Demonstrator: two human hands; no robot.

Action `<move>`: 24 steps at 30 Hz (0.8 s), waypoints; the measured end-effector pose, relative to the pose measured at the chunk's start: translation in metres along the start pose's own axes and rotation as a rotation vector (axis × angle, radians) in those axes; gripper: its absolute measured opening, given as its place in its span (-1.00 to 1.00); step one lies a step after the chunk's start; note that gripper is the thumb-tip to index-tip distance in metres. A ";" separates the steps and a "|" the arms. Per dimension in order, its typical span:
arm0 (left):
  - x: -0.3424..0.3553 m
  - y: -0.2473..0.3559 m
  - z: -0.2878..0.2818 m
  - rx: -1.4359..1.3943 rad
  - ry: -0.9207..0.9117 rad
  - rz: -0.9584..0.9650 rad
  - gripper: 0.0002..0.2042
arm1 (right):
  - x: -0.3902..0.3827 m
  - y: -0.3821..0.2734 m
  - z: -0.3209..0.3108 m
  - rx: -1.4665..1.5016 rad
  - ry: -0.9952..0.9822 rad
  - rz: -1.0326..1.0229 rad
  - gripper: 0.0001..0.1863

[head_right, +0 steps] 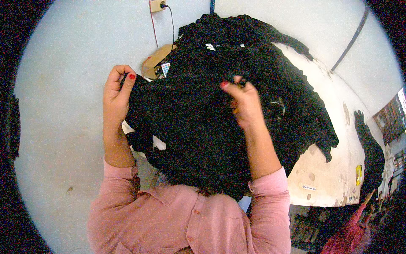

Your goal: The person uses a small pair of scissors to cut a black fabric garment with white floral patterns on a table. They repeatedly lift, fold, and trim sections of the fabric, handling it one piece at a time.

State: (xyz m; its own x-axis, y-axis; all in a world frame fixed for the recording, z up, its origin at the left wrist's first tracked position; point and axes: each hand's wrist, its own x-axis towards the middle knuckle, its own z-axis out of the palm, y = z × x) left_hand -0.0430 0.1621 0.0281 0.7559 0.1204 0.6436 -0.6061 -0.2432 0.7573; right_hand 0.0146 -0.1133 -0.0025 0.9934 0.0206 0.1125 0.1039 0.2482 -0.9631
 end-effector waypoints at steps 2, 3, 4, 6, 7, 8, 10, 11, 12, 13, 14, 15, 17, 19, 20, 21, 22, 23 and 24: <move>-0.003 -0.004 -0.007 0.088 -0.021 -0.031 -0.84 | 0.005 -0.013 -0.005 0.039 0.146 -0.128 -0.74; -0.006 -0.004 -0.007 0.068 -0.081 -0.056 -0.82 | 0.009 -0.017 -0.014 0.098 0.161 -0.174 -0.74; -0.009 -0.003 -0.008 0.054 -0.137 -0.083 -0.80 | 0.014 -0.020 -0.023 0.161 0.171 -0.217 -0.74; -0.012 -0.004 -0.007 0.297 -0.325 -0.010 -0.77 | 0.014 -0.031 -0.039 0.237 0.197 -0.275 -0.74; -0.012 -0.013 -0.007 0.375 -0.434 0.025 -0.76 | 0.010 -0.043 -0.046 0.256 0.271 -0.290 -0.74; -0.013 -0.018 -0.008 0.453 -0.543 0.059 -0.76 | 0.007 -0.052 -0.059 0.278 0.345 -0.305 -0.73; -0.014 -0.026 -0.011 0.684 -0.599 0.012 -0.79 | 0.006 -0.063 -0.153 0.369 0.265 -0.401 -0.68; -0.015 -0.039 -0.015 0.747 -0.601 0.010 -0.79 | -0.012 -0.082 -0.188 0.355 0.328 -0.437 -0.66; -0.018 -0.049 -0.023 0.841 -0.595 -0.005 -0.80 | -0.026 -0.088 -0.217 0.364 0.373 -0.459 -0.64; -0.018 -0.052 -0.028 0.854 -0.571 -0.055 -0.80 | -0.037 -0.095 -0.245 0.151 0.598 -0.532 -0.63; -0.016 -0.053 -0.027 0.804 -0.576 -0.097 -0.79 | -0.048 -0.097 -0.262 -0.072 0.822 -0.598 -0.62; -0.013 -0.052 -0.024 0.752 -0.582 -0.139 -0.78 | -0.056 -0.092 -0.266 -0.307 0.984 -0.603 -0.61; -0.005 -0.048 -0.007 0.604 -0.558 -0.176 -0.75 | -0.071 -0.084 -0.273 -0.803 1.291 -0.595 -0.59; 0.009 -0.032 0.031 0.430 -0.485 -0.078 -0.71 | -0.066 -0.070 -0.199 -0.646 0.914 -0.638 -0.49; 0.009 -0.018 0.049 0.312 -0.426 0.059 -0.65 | -0.054 -0.045 -0.152 -0.537 0.684 -0.562 -0.42; 0.008 -0.013 0.078 0.053 -0.408 -0.018 -0.61 | -0.055 -0.028 -0.112 -0.484 0.399 -0.590 -0.36; 0.002 0.010 0.104 -0.020 -0.449 0.084 -0.58 | -0.062 -0.012 -0.084 -0.364 0.220 -0.560 -0.35; -0.004 0.037 0.118 -0.033 -0.607 0.136 -0.58 | -0.069 0.006 -0.057 -0.235 0.055 -0.501 -0.34; -0.006 0.037 0.129 -0.127 -0.690 0.439 -0.62 | -0.069 0.016 -0.054 -0.050 0.049 -0.440 -0.39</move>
State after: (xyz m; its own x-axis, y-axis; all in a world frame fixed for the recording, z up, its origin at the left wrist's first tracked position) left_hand -0.0383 0.0280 0.0379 0.4008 -0.5882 0.7024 -0.8737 -0.0148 0.4862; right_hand -0.0496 -0.1632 -0.0386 0.8552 -0.1224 0.5037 0.5182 0.1762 -0.8369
